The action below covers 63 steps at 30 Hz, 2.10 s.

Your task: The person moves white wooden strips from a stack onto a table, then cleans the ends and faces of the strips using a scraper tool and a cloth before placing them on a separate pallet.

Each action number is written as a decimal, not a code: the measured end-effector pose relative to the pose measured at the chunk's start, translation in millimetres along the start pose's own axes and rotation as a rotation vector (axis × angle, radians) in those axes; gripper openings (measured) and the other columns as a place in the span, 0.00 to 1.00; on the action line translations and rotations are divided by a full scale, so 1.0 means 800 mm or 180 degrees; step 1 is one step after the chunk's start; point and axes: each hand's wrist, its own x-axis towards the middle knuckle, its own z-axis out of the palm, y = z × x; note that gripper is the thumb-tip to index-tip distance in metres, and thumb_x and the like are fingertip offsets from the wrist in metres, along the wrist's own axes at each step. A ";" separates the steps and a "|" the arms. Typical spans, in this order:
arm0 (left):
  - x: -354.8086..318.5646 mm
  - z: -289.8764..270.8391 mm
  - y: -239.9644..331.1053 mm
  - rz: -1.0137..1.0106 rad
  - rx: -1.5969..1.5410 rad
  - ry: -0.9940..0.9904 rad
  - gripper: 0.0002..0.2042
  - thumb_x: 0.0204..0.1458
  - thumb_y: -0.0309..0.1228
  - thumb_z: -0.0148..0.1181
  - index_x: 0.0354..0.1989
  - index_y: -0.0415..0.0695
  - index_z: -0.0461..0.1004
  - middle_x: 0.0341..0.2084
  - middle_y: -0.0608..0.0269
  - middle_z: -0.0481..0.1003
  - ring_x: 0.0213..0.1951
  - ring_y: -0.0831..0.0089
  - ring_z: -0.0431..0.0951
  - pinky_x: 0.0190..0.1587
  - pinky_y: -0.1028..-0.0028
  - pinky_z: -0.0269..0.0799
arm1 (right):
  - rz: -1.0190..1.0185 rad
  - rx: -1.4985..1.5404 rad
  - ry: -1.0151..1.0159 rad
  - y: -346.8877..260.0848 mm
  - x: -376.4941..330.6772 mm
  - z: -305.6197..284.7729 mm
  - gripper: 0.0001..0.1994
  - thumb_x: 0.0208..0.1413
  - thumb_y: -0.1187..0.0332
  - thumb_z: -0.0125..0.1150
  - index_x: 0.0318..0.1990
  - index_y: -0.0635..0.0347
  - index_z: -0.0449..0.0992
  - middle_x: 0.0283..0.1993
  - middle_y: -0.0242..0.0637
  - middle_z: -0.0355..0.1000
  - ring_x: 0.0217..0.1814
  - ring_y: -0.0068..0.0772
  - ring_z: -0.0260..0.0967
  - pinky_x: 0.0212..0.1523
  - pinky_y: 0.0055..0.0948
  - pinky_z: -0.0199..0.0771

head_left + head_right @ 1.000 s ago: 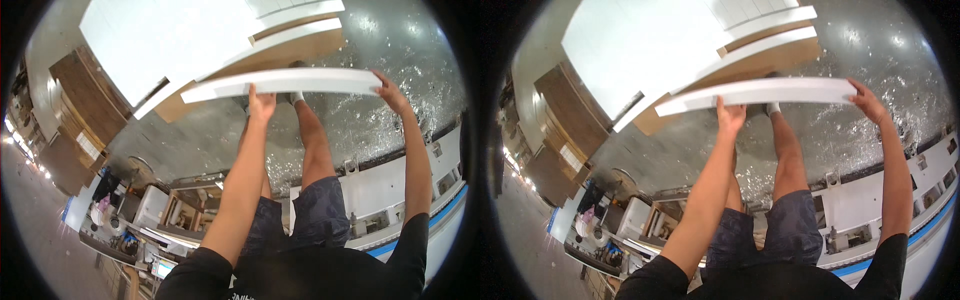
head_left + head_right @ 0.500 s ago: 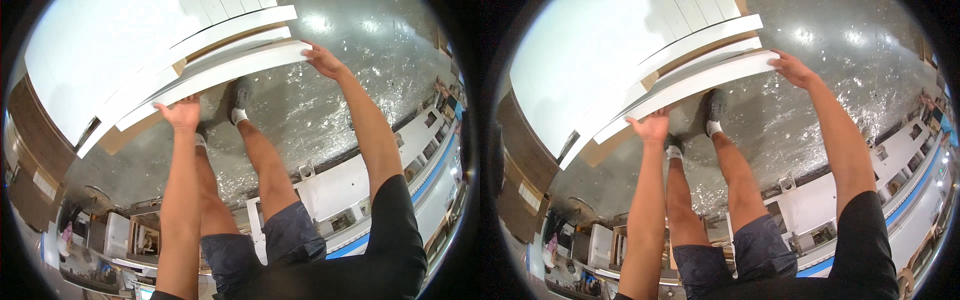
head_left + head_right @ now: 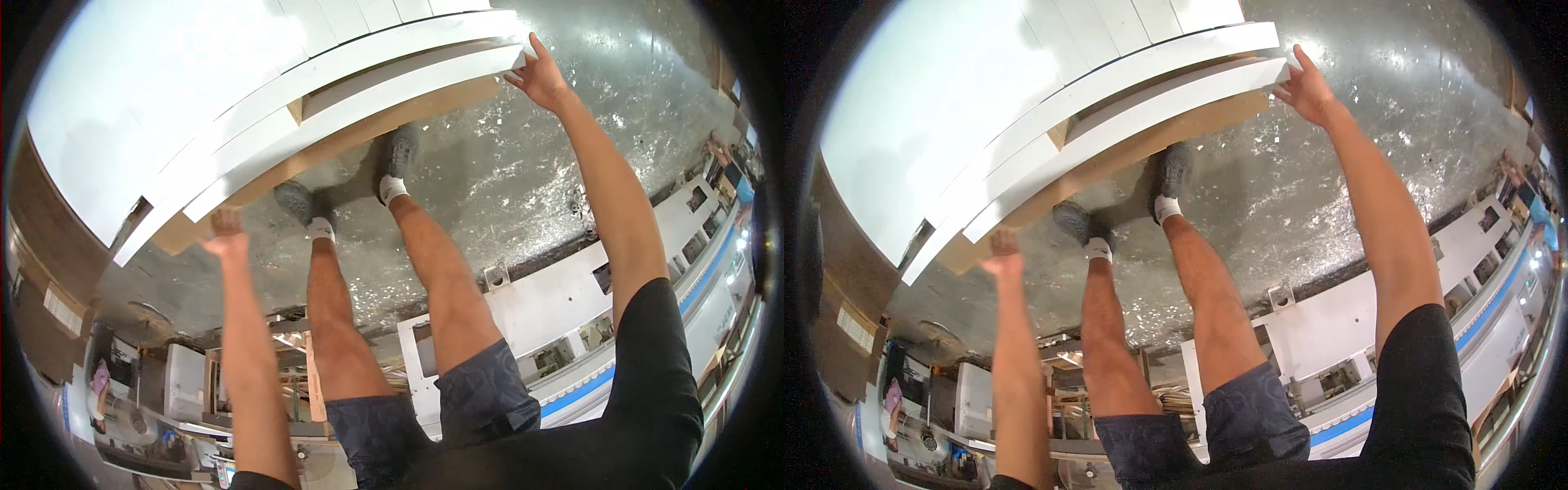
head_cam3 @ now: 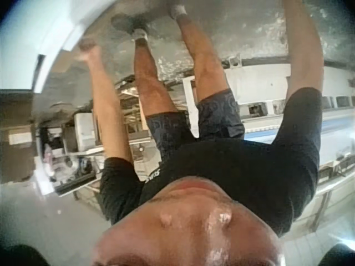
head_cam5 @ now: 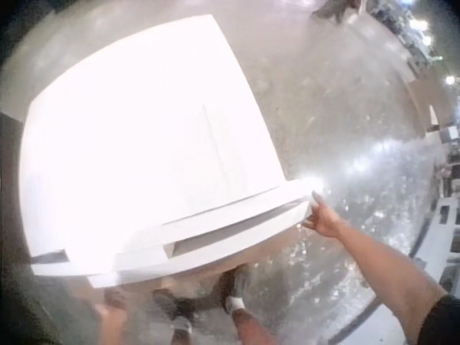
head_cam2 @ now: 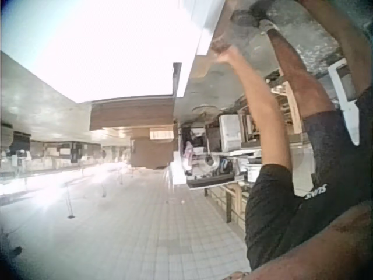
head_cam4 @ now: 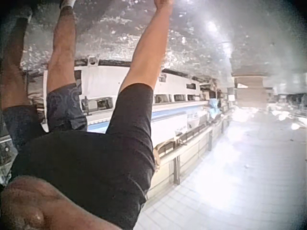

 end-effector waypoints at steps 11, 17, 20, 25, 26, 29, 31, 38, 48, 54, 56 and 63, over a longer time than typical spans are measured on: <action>0.147 -0.027 0.128 -0.0661 0.0674 -0.1295 0.24 0.73 0.42 0.44 0.69 0.41 0.70 0.69 0.57 0.72 0.71 0.60 0.68 0.75 0.51 0.61 | 0.0073 -0.0364 0.0291 -0.032 -0.014 0.054 0.35 0.76 0.36 0.36 0.81 0.43 0.58 0.79 0.36 0.60 0.81 0.42 0.56 0.81 0.52 0.58; 0.175 -0.061 0.111 -0.0909 0.0235 -0.1603 0.21 0.70 0.40 0.49 0.64 0.42 0.76 0.64 0.61 0.76 0.66 0.59 0.73 0.72 0.53 0.64 | 0.0126 -0.0021 0.0253 -0.030 -0.019 0.058 0.34 0.76 0.40 0.37 0.79 0.48 0.60 0.78 0.33 0.63 0.79 0.39 0.59 0.80 0.50 0.58; 0.175 -0.058 0.120 0.0083 0.1337 -0.1910 0.21 0.70 0.40 0.50 0.64 0.44 0.76 0.65 0.62 0.76 0.65 0.60 0.74 0.71 0.54 0.65 | 0.0044 0.0109 0.0472 -0.024 -0.011 0.063 0.35 0.75 0.40 0.37 0.79 0.51 0.60 0.77 0.33 0.64 0.78 0.39 0.59 0.81 0.49 0.56; 0.133 -0.035 0.114 -0.0618 0.0028 -0.1101 0.24 0.71 0.46 0.44 0.66 0.45 0.74 0.66 0.61 0.74 0.67 0.61 0.71 0.72 0.53 0.64 | 0.0049 0.0635 0.0566 -0.018 -0.014 0.066 0.41 0.73 0.35 0.39 0.80 0.58 0.56 0.78 0.42 0.62 0.80 0.44 0.57 0.83 0.51 0.50; 0.113 -0.017 0.073 -0.0694 -0.0027 -0.1115 0.24 0.71 0.46 0.44 0.66 0.45 0.74 0.66 0.61 0.74 0.67 0.61 0.71 0.72 0.53 0.64 | 0.0022 0.0877 0.0546 -0.029 -0.006 0.017 0.48 0.71 0.30 0.38 0.82 0.63 0.49 0.83 0.49 0.53 0.85 0.50 0.48 0.86 0.52 0.44; 0.060 0.015 0.031 -0.0720 -0.0839 -0.0316 0.33 0.70 0.55 0.39 0.73 0.45 0.66 0.72 0.53 0.67 0.73 0.53 0.65 0.75 0.51 0.62 | -0.0505 0.1769 0.0849 0.030 -0.014 0.046 0.53 0.68 0.25 0.33 0.84 0.63 0.42 0.87 0.52 0.41 0.89 0.53 0.37 0.87 0.53 0.37; 0.063 0.007 0.034 -0.0643 -0.1047 -0.0525 0.35 0.70 0.58 0.37 0.76 0.45 0.63 0.74 0.51 0.65 0.74 0.51 0.64 0.76 0.51 0.61 | -0.0336 0.2225 0.0827 0.060 -0.007 0.077 0.56 0.66 0.22 0.31 0.84 0.62 0.37 0.89 0.50 0.34 0.91 0.54 0.30 0.88 0.54 0.33; 0.039 0.054 0.025 -0.0634 -0.1557 -0.1052 0.39 0.67 0.63 0.40 0.77 0.46 0.63 0.75 0.49 0.62 0.75 0.47 0.62 0.75 0.44 0.60 | -0.0676 0.2011 0.0832 0.067 0.000 0.072 0.50 0.67 0.22 0.20 0.80 0.52 0.58 0.81 0.46 0.57 0.82 0.57 0.54 0.80 0.59 0.56; 0.035 0.053 -0.016 -0.0815 -0.2017 -0.1277 0.37 0.64 0.58 0.47 0.76 0.45 0.64 0.74 0.49 0.65 0.73 0.47 0.64 0.74 0.42 0.62 | -0.0783 0.2050 0.0820 0.072 0.005 0.080 0.55 0.61 0.17 0.13 0.80 0.46 0.59 0.80 0.45 0.60 0.80 0.57 0.58 0.77 0.63 0.61; 0.037 0.090 -0.053 -0.0588 -0.2037 -0.0976 0.34 0.65 0.54 0.47 0.73 0.43 0.68 0.74 0.49 0.66 0.74 0.46 0.64 0.75 0.41 0.61 | -0.0992 0.2466 0.0899 0.084 0.007 0.118 0.56 0.59 0.16 0.10 0.81 0.44 0.57 0.83 0.44 0.56 0.83 0.58 0.53 0.79 0.69 0.54; 0.026 0.100 -0.051 -0.0676 -0.2036 -0.0938 0.33 0.67 0.52 0.46 0.73 0.43 0.68 0.74 0.49 0.65 0.75 0.46 0.64 0.76 0.41 0.60 | -0.0976 0.2465 0.0980 0.071 0.005 0.112 0.55 0.60 0.17 0.11 0.81 0.44 0.57 0.83 0.43 0.56 0.82 0.58 0.53 0.78 0.69 0.55; 0.060 0.091 -0.039 -0.0631 -0.2078 -0.0843 0.32 0.70 0.51 0.39 0.74 0.43 0.67 0.75 0.50 0.65 0.75 0.45 0.64 0.75 0.39 0.59 | -0.1020 0.2554 0.1120 0.073 0.006 0.144 0.52 0.63 0.19 0.15 0.79 0.45 0.60 0.81 0.42 0.59 0.80 0.57 0.57 0.77 0.66 0.60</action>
